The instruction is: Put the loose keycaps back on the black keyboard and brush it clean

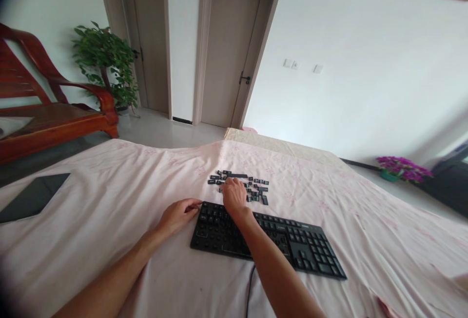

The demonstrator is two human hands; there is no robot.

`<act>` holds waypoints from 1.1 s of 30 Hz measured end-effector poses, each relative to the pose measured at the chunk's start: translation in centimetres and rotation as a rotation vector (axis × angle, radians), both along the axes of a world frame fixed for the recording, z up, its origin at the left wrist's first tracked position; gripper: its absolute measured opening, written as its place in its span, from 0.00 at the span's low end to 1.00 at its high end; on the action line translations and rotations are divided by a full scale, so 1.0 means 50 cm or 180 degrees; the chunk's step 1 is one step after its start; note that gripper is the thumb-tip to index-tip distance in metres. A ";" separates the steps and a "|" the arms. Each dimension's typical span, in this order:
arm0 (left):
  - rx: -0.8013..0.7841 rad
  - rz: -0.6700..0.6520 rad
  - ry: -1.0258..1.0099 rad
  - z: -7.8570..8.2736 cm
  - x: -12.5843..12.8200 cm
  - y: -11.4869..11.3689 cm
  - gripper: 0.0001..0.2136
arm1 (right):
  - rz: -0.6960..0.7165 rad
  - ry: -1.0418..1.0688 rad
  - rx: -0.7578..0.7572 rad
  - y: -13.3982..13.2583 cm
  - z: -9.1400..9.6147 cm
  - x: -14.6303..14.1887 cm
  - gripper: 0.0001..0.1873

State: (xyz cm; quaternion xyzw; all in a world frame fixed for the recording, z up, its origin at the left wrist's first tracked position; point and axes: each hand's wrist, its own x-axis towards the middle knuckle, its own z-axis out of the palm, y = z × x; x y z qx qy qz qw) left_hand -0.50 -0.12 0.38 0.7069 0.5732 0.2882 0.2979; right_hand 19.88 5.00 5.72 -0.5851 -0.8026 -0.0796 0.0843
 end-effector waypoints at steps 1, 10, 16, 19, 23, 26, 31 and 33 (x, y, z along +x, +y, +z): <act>0.0007 0.0001 0.0000 -0.001 0.000 0.001 0.17 | 0.0042 -0.0091 -0.0008 0.008 -0.001 -0.006 0.13; -0.0013 -0.0027 -0.0040 -0.003 0.002 0.004 0.16 | 0.0219 -0.0183 -0.0191 0.038 -0.001 -0.026 0.08; -0.0007 0.0014 0.0046 0.001 0.000 0.000 0.16 | 0.0071 -0.0090 -0.0539 0.038 -0.012 -0.033 0.08; 0.0023 0.0004 0.0069 0.002 -0.001 -0.001 0.16 | -0.0041 -0.0060 -0.0612 0.034 -0.018 -0.032 0.10; 0.0035 -0.0040 0.0032 0.001 -0.001 0.002 0.16 | -0.0123 -0.0017 -0.0660 0.029 -0.024 -0.037 0.09; 0.0048 -0.0052 0.0004 -0.002 -0.001 0.004 0.16 | -0.0133 0.0059 -0.0658 0.025 -0.020 -0.042 0.09; 0.0027 -0.0017 0.0028 -0.004 -0.002 0.003 0.17 | -0.0137 0.0371 -0.0493 0.006 0.014 -0.005 0.12; 0.0005 -0.0015 0.0045 -0.003 -0.002 0.002 0.17 | -0.0224 0.0775 -0.0421 -0.009 0.028 0.027 0.15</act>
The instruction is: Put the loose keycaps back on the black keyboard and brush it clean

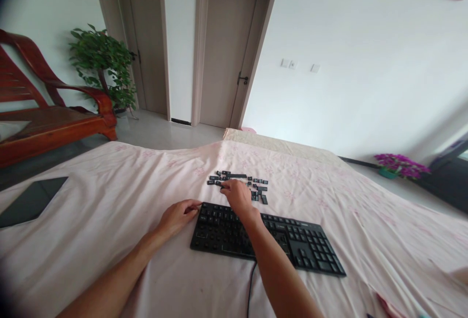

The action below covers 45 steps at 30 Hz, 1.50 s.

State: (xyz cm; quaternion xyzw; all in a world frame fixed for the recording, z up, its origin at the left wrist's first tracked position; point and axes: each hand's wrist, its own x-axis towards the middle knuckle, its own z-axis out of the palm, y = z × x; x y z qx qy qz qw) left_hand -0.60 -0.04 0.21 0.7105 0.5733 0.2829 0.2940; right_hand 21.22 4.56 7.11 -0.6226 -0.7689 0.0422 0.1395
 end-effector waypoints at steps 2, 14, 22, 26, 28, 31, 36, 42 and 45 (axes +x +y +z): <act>-0.0013 0.0008 0.0008 0.001 0.001 -0.001 0.17 | -0.0100 0.0458 0.0037 -0.020 0.006 0.033 0.16; -0.0105 0.0083 0.0034 0.013 0.004 -0.006 0.17 | -0.0001 0.0529 -0.0034 -0.158 -0.013 0.063 0.11; -0.0087 0.0004 0.0118 0.008 0.000 -0.003 0.17 | 0.0249 0.0156 0.0045 -0.181 -0.027 0.043 0.11; -0.0078 -0.0035 0.0040 0.007 0.000 -0.001 0.17 | 0.0335 -0.0077 0.0089 -0.188 -0.022 0.026 0.10; -0.0090 -0.0035 -0.0005 0.008 0.000 -0.001 0.17 | 0.0365 -0.0254 0.0092 -0.190 -0.020 0.018 0.09; -0.0151 0.0001 -0.0002 0.010 0.001 -0.003 0.16 | 0.0366 -0.0552 0.0063 -0.189 -0.018 0.010 0.09; -0.0141 0.0032 0.0041 0.010 0.002 -0.004 0.16 | 0.0397 -0.0730 0.0179 -0.185 -0.024 0.008 0.09; -0.0113 0.0029 0.0051 0.009 0.002 -0.005 0.16 | 0.0476 -0.0895 0.0150 -0.182 -0.027 0.000 0.08; -0.0091 0.0005 0.0052 0.007 0.002 -0.005 0.16 | 0.0501 -0.0967 0.0166 -0.182 -0.027 -0.005 0.08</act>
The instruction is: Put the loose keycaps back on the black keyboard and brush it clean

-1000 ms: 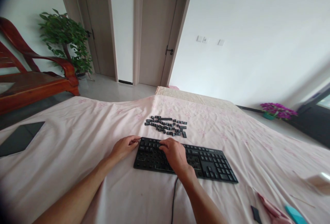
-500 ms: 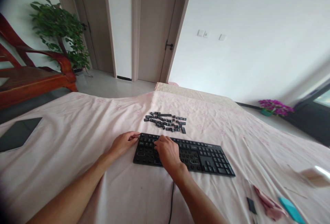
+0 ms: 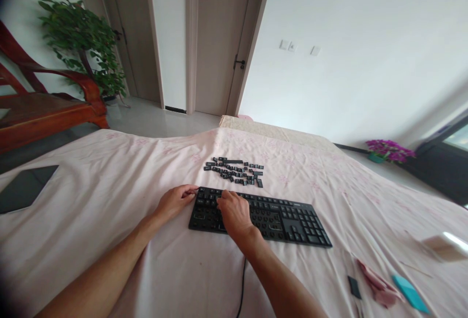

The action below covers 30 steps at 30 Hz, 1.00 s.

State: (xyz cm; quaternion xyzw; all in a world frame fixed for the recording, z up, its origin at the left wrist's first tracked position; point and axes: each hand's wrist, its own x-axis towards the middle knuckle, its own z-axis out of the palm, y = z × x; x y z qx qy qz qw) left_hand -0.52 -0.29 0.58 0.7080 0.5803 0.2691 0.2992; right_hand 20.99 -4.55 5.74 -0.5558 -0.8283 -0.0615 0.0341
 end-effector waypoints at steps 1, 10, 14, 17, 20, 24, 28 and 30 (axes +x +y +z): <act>0.0011 -0.0001 -0.0002 0.000 0.000 0.000 0.16 | -0.0001 -0.0022 0.0013 -0.001 -0.001 -0.001 0.08; -0.0033 0.0068 -0.0012 0.006 0.002 -0.002 0.16 | 0.0026 -0.0198 0.0264 -0.040 -0.021 -0.002 0.14; 0.0036 0.0040 -0.0056 0.003 0.003 -0.003 0.16 | 0.0050 -0.0223 0.0365 -0.060 -0.023 -0.001 0.22; 0.0112 -0.0003 -0.0076 -0.002 0.003 -0.003 0.16 | 0.0040 -0.0191 0.0369 -0.069 -0.026 0.001 0.24; 0.0133 -0.0009 -0.0050 -0.004 0.001 -0.002 0.16 | 0.0014 -0.0023 0.0352 -0.066 -0.027 0.005 0.24; 0.0107 -0.0018 -0.0025 -0.007 -0.001 0.000 0.17 | -0.0066 0.0240 0.0280 -0.045 -0.024 0.007 0.17; 0.0113 -0.0025 -0.0057 -0.010 -0.001 0.002 0.17 | -0.0081 0.0401 0.0278 -0.029 -0.025 0.008 0.13; 0.0118 -0.0015 -0.0041 -0.009 0.000 0.002 0.17 | -0.0066 0.0491 0.0299 -0.026 -0.028 0.009 0.11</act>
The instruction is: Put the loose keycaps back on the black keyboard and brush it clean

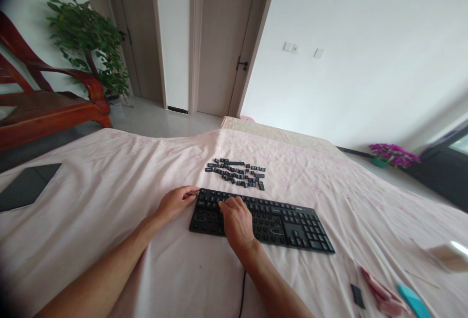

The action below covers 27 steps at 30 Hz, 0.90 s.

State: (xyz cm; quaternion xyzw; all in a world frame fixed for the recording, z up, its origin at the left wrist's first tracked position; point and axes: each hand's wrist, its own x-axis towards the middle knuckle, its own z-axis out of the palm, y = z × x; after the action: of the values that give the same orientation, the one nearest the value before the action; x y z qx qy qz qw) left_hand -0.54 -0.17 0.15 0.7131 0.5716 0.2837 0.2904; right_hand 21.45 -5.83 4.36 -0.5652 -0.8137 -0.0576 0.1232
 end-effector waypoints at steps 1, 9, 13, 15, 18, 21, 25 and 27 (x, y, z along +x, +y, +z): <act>-0.0004 0.0008 0.0018 0.002 0.000 0.000 0.17 | 0.0011 0.0030 0.0010 0.001 -0.001 0.001 0.11; -0.0058 0.0027 0.0014 0.011 -0.001 -0.005 0.16 | 0.0201 0.0066 0.0083 0.009 0.002 0.003 0.09; -0.0047 0.0044 0.0017 0.005 -0.002 -0.003 0.16 | 0.0231 0.0097 0.0025 0.010 0.003 0.006 0.09; -0.0047 0.0044 0.0013 0.004 -0.002 -0.002 0.16 | 0.0214 0.0090 0.0002 0.009 0.002 0.005 0.09; -0.0046 0.0028 0.0002 0.004 -0.001 -0.003 0.16 | 0.0164 -0.0007 0.0031 0.006 0.000 0.002 0.09; -0.0041 0.0033 0.0005 0.005 -0.001 -0.003 0.16 | 0.0152 -0.0189 0.0064 0.002 -0.001 -0.004 0.09; -0.0057 0.0038 0.0020 0.003 0.000 -0.002 0.16 | 0.0182 -0.0447 0.0114 -0.010 -0.003 -0.009 0.12; -0.0055 0.0040 0.0025 0.001 0.001 -0.002 0.16 | 0.0179 -0.0591 0.0147 -0.019 -0.005 -0.011 0.15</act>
State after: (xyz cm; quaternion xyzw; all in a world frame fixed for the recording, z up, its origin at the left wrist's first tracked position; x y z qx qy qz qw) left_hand -0.50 -0.26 0.22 0.7080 0.5796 0.2779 0.2925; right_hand 20.91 -6.77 4.12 -0.5313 -0.8356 -0.1250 0.0618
